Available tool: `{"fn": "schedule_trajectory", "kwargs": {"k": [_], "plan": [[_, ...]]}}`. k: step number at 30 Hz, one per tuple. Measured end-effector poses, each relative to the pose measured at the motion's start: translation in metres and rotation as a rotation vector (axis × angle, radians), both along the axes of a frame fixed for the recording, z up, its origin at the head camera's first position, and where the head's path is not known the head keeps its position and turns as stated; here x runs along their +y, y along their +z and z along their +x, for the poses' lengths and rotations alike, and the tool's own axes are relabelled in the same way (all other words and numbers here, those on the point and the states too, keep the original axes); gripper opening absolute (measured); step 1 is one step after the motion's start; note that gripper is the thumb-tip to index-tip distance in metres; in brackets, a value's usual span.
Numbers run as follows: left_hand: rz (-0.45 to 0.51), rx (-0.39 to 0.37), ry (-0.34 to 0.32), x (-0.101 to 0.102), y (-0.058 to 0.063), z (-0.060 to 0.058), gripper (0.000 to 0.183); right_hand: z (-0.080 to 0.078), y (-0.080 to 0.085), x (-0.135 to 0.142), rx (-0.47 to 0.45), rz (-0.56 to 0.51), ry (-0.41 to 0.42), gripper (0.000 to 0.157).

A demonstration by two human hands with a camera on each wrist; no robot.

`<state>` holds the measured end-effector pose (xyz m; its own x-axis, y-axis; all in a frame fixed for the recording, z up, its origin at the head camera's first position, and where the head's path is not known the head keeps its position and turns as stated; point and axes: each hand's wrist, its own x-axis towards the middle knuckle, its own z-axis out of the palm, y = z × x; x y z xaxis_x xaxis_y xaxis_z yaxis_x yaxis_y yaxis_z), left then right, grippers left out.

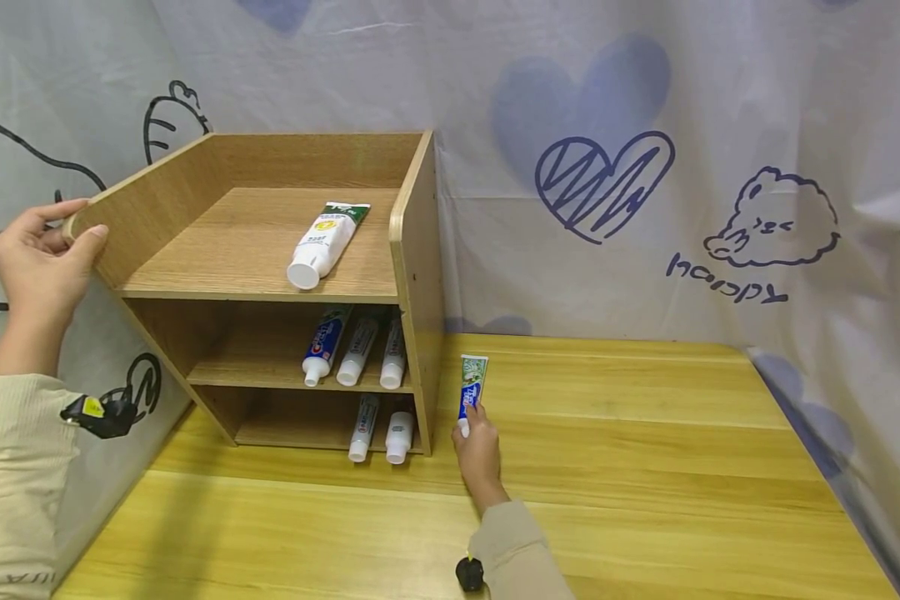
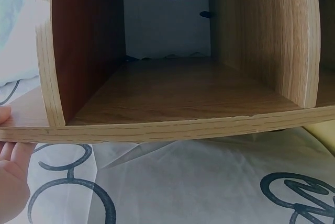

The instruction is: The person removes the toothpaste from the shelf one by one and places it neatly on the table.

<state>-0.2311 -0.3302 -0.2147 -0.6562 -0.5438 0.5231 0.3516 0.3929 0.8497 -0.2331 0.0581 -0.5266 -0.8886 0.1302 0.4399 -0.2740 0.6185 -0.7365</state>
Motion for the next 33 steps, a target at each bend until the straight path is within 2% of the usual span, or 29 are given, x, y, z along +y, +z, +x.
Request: {"fn": "schedule_trajectory", "kwargs": {"k": [8, 11, 15, 20, 26, 33], "plan": [[-0.007, 0.011, -0.006, -0.001, 0.000, -0.002, 0.028, 0.002, 0.020, -0.002, 0.112, -0.153, -0.032, 0.033], [-0.013, 0.002, 0.001, 0.000, 0.000, -0.001, 0.028, 0.002, 0.032, -0.002, 0.196, -0.193, -0.053, 0.031], [-0.018, -0.007, 0.009, 0.000, 0.000, -0.001, 0.028, 0.003, 0.046, -0.002, 0.324, -0.193, -0.083, 0.028], [-0.020, -0.017, 0.010, -0.001, 0.000, 0.000, 0.028, 0.005, 0.066, -0.004, 0.445, -0.229, -0.098, 0.025], [-0.034, -0.030, 0.015, -0.001, 0.002, 0.000, 0.028, 0.012, 0.094, -0.009, 0.511, -0.312, -0.113, 0.027], [-0.045, -0.044, 0.017, -0.001, 0.000, 0.001, 0.029, 0.029, 0.130, -0.020, 0.556, -0.433, -0.099, 0.032]]}}
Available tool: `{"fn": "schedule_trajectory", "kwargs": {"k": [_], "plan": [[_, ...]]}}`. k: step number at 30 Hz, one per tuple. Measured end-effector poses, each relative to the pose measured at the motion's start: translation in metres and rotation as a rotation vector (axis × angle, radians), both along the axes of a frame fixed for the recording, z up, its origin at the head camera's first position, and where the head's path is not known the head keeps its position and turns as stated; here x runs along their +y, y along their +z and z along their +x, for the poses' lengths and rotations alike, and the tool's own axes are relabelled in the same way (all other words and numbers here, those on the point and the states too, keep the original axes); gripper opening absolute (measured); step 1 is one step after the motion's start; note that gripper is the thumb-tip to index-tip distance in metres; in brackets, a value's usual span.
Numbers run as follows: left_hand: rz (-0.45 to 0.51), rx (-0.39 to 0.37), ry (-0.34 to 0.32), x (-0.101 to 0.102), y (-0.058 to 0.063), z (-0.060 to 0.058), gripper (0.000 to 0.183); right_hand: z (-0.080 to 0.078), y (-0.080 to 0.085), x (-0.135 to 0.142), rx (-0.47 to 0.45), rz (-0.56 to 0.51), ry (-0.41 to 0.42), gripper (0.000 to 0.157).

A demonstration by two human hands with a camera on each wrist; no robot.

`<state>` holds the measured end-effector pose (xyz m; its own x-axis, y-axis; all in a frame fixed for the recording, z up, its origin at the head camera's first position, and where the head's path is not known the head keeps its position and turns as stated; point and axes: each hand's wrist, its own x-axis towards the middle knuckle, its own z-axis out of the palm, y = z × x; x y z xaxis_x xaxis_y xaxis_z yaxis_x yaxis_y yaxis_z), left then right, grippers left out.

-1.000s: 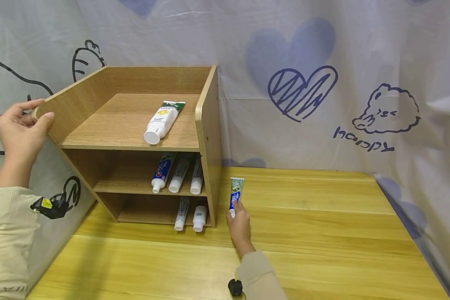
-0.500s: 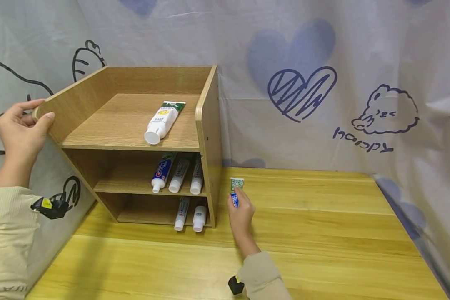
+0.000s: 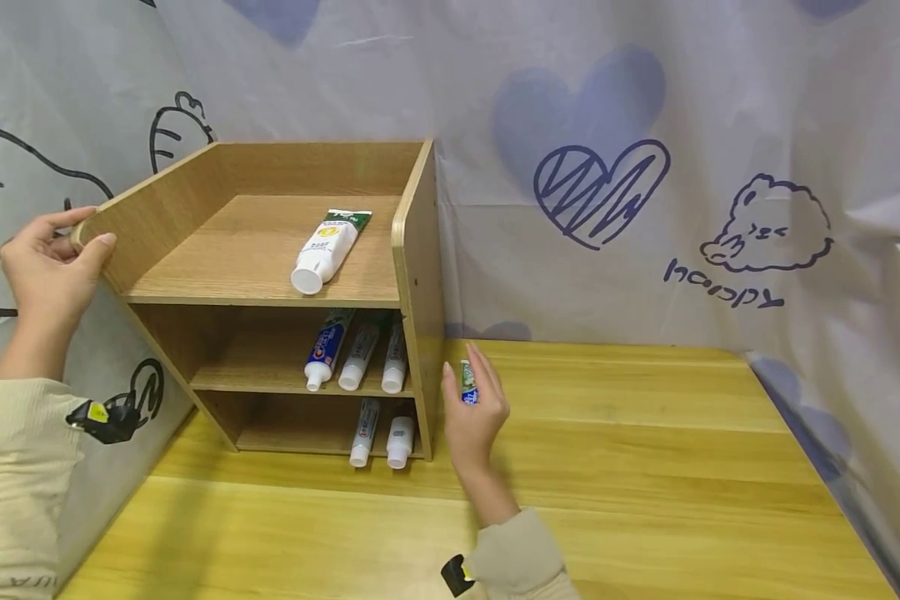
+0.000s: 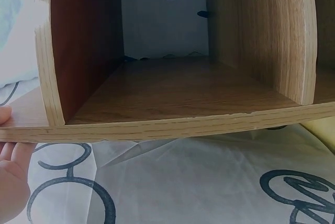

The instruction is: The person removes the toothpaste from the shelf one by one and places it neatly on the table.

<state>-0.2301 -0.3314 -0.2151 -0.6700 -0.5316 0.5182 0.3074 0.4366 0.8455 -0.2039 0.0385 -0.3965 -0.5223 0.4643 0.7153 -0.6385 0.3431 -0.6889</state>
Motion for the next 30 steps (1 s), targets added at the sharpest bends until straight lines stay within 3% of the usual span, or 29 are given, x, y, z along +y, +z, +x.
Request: {"fn": "schedule_trajectory", "kwargs": {"k": [12, 22, 30], "plan": [[-0.025, 0.011, 0.020, 0.001, -0.001, 0.000, 0.029, 0.025, 0.048, -0.020, 0.172, -0.078, 0.145, 0.038], [-0.027, -0.011, 0.033, 0.002, 0.001, 0.000, 0.030, 0.029, 0.070, -0.039, 0.273, -0.008, 0.180, 0.040], [0.000, -0.002, 0.012, 0.001, 0.000, 0.000, 0.030, 0.030, 0.087, -0.053, 0.288, 0.093, 0.238, 0.041]]}}
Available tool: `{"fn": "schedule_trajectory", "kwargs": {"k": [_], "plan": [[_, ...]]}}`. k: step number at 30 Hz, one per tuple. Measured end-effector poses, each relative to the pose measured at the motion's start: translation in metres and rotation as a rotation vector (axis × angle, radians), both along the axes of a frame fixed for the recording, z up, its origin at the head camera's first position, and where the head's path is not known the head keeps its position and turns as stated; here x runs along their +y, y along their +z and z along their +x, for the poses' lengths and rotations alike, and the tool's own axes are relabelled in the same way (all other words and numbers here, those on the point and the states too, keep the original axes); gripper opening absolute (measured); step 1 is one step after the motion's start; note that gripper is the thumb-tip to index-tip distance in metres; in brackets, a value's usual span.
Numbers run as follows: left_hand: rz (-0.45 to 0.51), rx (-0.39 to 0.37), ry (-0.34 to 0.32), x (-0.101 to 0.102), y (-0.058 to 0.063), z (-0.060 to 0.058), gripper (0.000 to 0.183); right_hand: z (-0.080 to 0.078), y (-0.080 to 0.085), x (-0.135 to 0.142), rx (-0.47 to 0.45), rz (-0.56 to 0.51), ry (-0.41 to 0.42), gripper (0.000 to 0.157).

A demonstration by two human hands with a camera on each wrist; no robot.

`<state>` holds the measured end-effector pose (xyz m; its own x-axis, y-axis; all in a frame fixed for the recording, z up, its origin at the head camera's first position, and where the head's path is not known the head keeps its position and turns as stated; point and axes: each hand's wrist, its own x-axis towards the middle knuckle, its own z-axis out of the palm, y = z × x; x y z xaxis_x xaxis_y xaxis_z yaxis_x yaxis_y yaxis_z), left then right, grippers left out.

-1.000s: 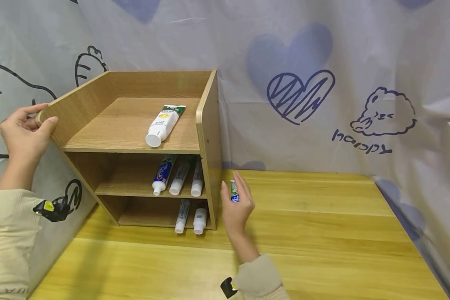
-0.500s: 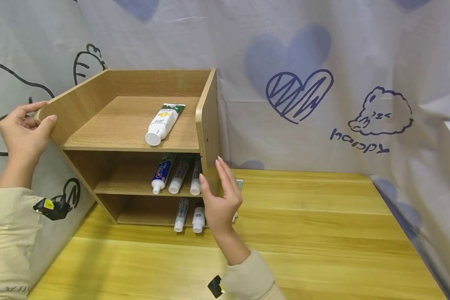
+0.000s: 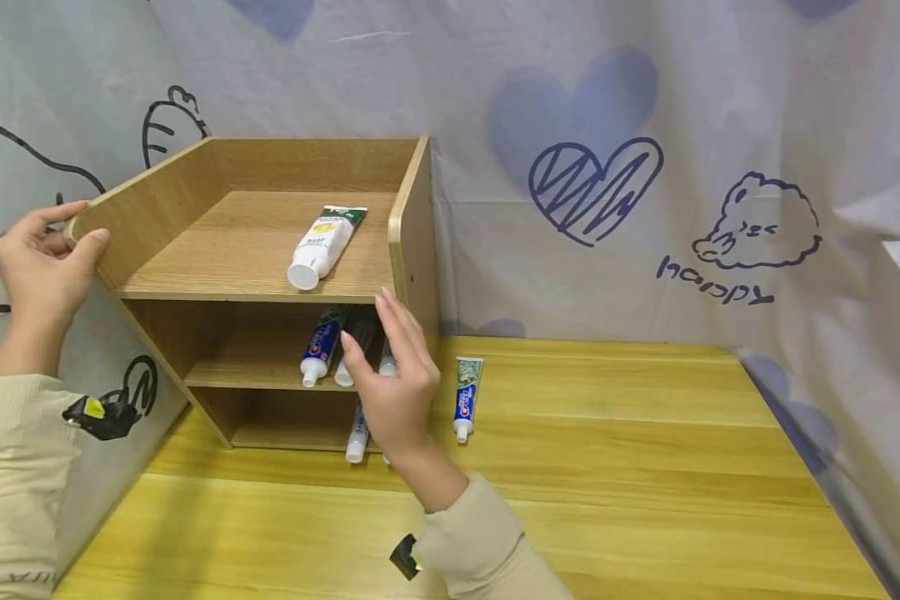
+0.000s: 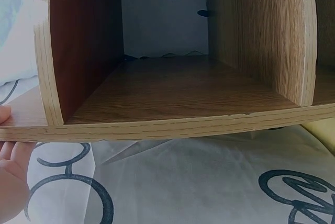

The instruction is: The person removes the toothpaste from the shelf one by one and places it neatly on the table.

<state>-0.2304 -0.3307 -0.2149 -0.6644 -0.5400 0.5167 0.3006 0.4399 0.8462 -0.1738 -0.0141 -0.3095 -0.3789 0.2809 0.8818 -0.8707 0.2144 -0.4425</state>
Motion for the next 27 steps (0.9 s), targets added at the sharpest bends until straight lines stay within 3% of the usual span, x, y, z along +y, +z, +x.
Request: {"fn": "schedule_trajectory", "kwargs": {"k": [7, 19, 27], "plan": [[0.019, 0.022, -0.016, 0.000, 0.000, 0.000, 0.030, -0.003, 0.012, -0.010, -0.039, 0.125, 0.000, 0.045], [-0.022, 0.006, 0.021, -0.002, -0.001, 0.001, 0.030, -0.017, 0.040, -0.032, -0.073, 0.180, -0.041, 0.045], [-0.024, 0.018, 0.012, -0.001, -0.002, 0.000, 0.030, -0.031, 0.055, -0.043, -0.127, 0.251, -0.073, 0.049]]}}
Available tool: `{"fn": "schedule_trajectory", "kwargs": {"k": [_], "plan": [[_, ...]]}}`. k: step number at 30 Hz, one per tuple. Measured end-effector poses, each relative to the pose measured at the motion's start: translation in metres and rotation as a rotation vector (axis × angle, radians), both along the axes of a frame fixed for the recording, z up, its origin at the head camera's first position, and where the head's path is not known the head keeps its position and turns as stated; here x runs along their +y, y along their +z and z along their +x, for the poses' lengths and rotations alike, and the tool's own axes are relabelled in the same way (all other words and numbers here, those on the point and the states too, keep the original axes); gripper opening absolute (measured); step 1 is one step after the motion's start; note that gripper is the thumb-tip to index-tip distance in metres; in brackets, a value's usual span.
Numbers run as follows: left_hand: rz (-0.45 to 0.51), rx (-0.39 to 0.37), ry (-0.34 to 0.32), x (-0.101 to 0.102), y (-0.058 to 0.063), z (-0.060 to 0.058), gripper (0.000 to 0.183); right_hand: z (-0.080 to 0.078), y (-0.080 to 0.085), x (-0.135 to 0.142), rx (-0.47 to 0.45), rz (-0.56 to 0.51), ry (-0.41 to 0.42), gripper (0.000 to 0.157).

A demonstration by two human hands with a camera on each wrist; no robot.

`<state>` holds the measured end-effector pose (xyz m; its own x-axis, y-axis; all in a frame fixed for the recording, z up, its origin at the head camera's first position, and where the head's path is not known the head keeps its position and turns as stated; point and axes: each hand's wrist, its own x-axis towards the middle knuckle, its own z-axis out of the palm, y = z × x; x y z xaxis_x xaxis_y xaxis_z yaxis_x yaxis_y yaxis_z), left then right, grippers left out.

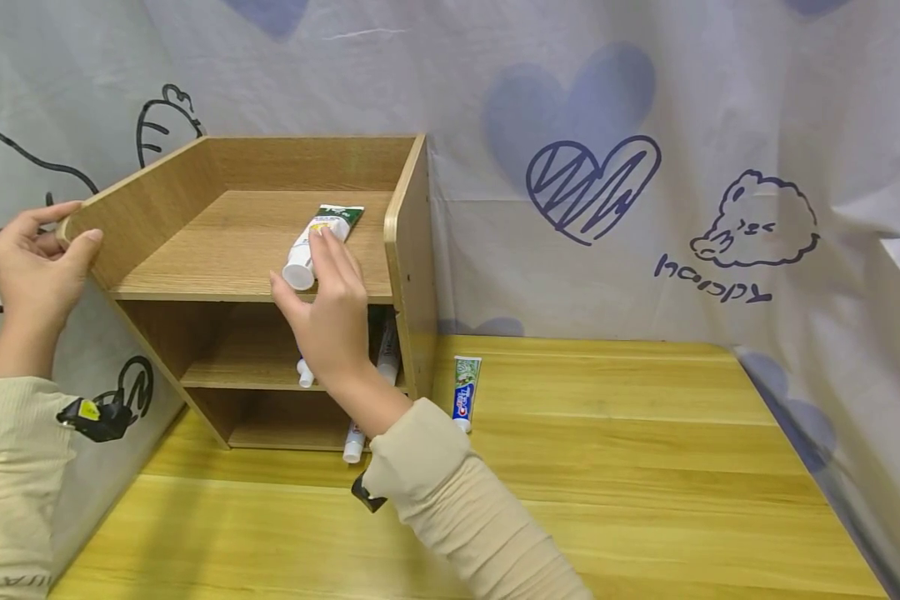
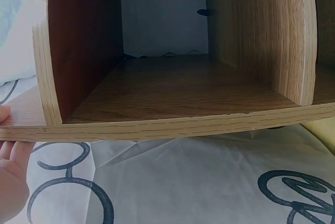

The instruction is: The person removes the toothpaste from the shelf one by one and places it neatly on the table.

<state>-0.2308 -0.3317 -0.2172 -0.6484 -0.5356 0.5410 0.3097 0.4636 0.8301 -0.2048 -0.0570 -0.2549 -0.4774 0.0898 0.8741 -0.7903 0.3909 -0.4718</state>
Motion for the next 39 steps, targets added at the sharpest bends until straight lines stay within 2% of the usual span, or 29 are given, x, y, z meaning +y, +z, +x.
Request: {"fn": "schedule_trajectory", "kwargs": {"k": [9, 16, 22, 29, 35, 39], "plan": [[-0.056, -0.015, 0.039, 0.001, -0.002, 0.000, 0.031, -0.009, 0.014, -0.010, -0.145, 0.157, -0.012, 0.055], [-0.066, -0.009, 0.042, 0.003, -0.003, -0.001, 0.030, -0.013, 0.018, -0.013, -0.261, 0.272, -0.083, 0.059], [-0.073, -0.010, 0.043, 0.003, -0.003, 0.000, 0.030, -0.013, 0.018, -0.019, -0.355, 0.325, -0.141, 0.060], [-0.042, 0.020, 0.038, -0.003, -0.001, 0.004, 0.031, -0.014, 0.019, -0.026, -0.379, 0.379, -0.215, 0.055], [0.001, 0.035, -0.014, 0.000, -0.002, 0.003, 0.032, -0.018, 0.014, -0.023, -0.375, 0.341, -0.223, 0.048], [-0.030, 0.007, 0.017, 0.001, -0.002, 0.001, 0.031, -0.019, 0.012, -0.021, -0.369, 0.331, -0.221, 0.048]]}}
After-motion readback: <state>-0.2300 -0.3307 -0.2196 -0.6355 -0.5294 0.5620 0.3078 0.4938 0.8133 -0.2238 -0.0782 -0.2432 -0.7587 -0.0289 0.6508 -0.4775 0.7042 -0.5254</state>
